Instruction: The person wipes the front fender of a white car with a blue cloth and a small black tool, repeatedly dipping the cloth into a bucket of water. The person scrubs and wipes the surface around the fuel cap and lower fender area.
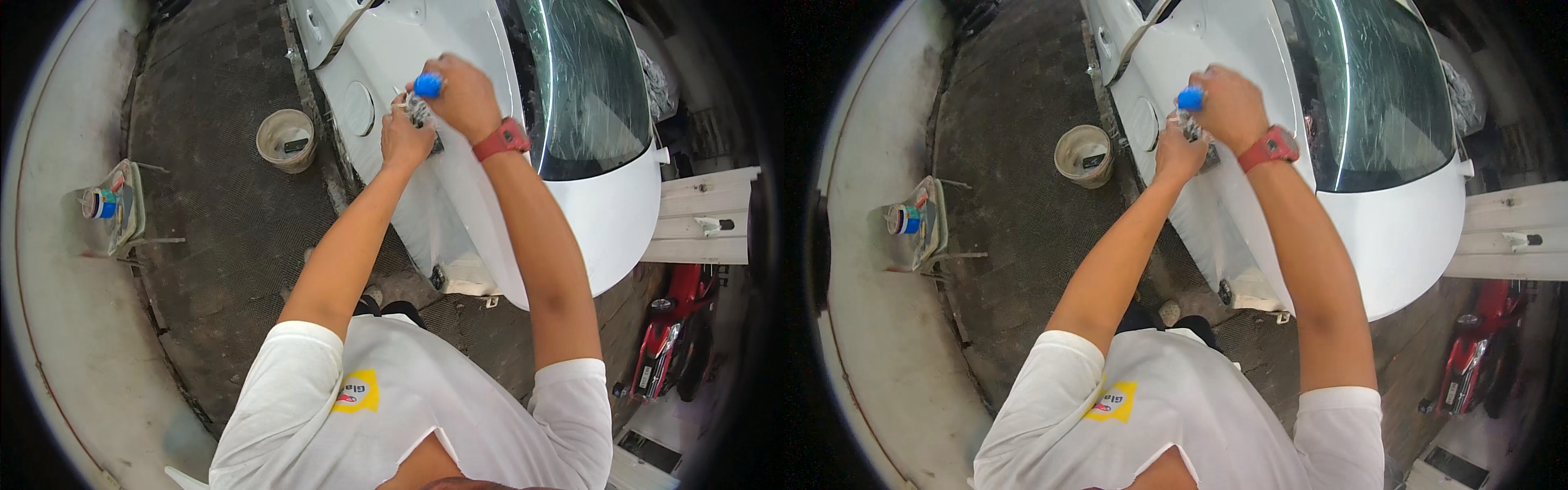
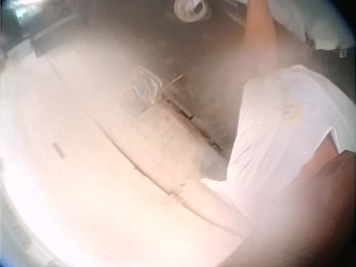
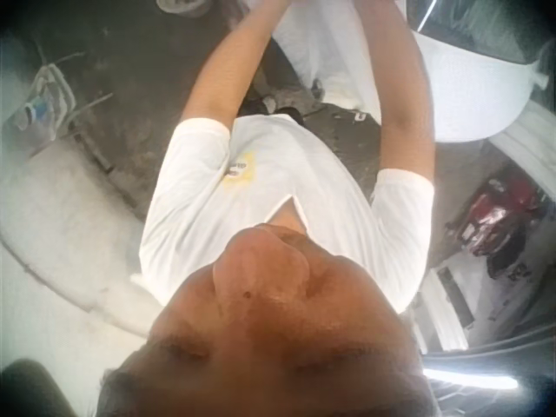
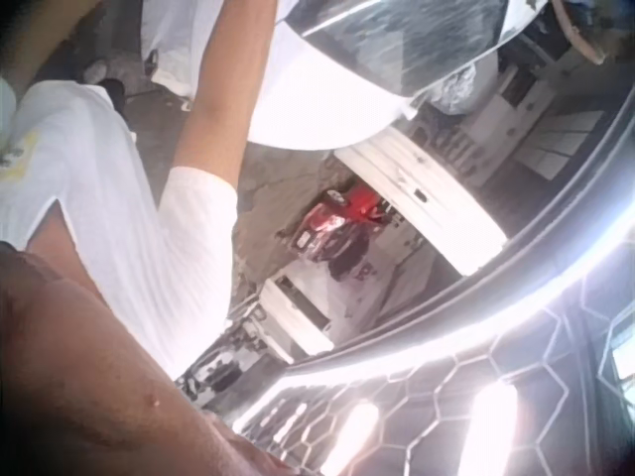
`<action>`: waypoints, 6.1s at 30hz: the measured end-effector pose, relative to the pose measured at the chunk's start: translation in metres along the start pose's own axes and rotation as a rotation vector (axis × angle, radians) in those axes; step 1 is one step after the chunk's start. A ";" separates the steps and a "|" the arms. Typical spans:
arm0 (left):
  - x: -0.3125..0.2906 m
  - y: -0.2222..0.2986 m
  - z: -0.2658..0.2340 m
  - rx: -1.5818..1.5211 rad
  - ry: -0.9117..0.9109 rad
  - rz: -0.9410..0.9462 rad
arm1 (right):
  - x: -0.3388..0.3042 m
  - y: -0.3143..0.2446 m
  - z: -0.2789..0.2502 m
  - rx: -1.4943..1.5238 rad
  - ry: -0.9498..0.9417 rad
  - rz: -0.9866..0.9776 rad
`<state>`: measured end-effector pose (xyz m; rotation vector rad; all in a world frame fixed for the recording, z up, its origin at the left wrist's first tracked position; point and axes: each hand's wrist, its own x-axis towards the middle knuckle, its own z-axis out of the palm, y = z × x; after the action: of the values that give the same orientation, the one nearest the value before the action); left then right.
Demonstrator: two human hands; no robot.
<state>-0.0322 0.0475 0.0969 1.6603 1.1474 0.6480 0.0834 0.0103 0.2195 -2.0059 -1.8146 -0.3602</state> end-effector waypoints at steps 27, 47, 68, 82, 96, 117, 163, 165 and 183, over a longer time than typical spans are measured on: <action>-0.060 -0.003 0.042 0.259 0.051 0.174 | -0.003 0.137 0.016 -0.283 0.084 -0.186; -0.019 -0.012 0.015 0.140 0.021 -0.026 | -0.005 0.132 0.015 -0.288 0.088 -0.202; -0.107 -0.014 0.051 0.385 0.046 0.340 | -0.007 0.138 0.016 -0.281 0.081 -0.186; 0.012 -0.006 0.024 0.203 0.074 0.083 | -0.001 0.122 0.002 -0.201 0.000 -0.108; 0.047 0.004 0.021 0.232 0.129 0.025 | -0.003 0.113 -0.002 -0.196 -0.027 -0.114; -0.059 0.005 0.041 0.243 -0.009 0.283 | -0.006 0.132 0.009 -0.284 0.045 -0.155; -0.137 -0.029 0.045 0.254 -0.048 0.250 | -0.009 0.134 0.014 -0.311 0.073 -0.176; -0.129 -0.029 0.041 0.261 -0.073 0.231 | -0.009 0.134 0.014 -0.303 0.069 -0.167; 0.037 -0.011 0.004 0.270 0.028 0.101 | 0.003 0.112 0.001 -0.239 0.160 -0.321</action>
<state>-0.0179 0.0799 0.0812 1.9528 1.2185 0.6012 0.1941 0.0055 0.2054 -1.7655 -2.0706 -0.8436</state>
